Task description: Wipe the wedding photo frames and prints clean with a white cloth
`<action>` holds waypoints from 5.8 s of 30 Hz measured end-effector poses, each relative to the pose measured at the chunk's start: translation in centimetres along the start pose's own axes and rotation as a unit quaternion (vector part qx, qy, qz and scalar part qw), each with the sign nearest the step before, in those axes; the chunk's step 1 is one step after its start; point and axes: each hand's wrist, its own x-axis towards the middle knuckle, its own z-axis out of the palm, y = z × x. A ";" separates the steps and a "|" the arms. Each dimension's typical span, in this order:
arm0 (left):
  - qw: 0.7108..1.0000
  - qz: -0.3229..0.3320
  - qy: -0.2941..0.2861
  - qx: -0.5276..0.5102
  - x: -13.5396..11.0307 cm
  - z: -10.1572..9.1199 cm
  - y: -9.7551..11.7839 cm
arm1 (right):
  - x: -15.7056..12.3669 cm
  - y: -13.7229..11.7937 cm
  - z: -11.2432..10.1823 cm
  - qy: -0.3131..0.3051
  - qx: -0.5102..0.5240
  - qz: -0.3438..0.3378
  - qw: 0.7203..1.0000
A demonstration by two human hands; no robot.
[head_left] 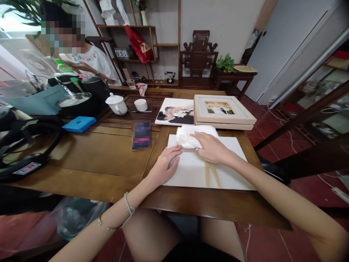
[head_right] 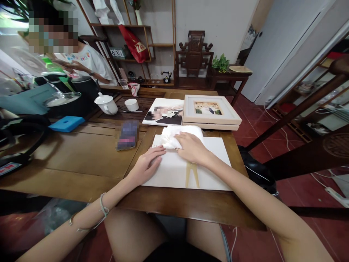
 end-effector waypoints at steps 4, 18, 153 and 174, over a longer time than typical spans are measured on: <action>1.000 -0.011 0.006 -0.007 0.0 0.1 -0.1 | -0.3 0.5 -0.1 0.011 -0.076 0.016 0.997; 1.000 -0.029 0.011 -0.006 0.0 -0.1 -0.1 | -10.0 -10.4 0.6 -0.108 -0.137 -0.141 0.975; 1.000 -0.027 -0.007 -0.003 -0.2 0.1 -0.6 | -10.3 -5.0 2.9 -0.075 0.028 -0.107 0.991; 1.000 -0.018 0.016 -0.017 -0.1 0.0 -0.7 | -7.6 -11.5 3.4 -0.023 -0.231 -0.127 0.964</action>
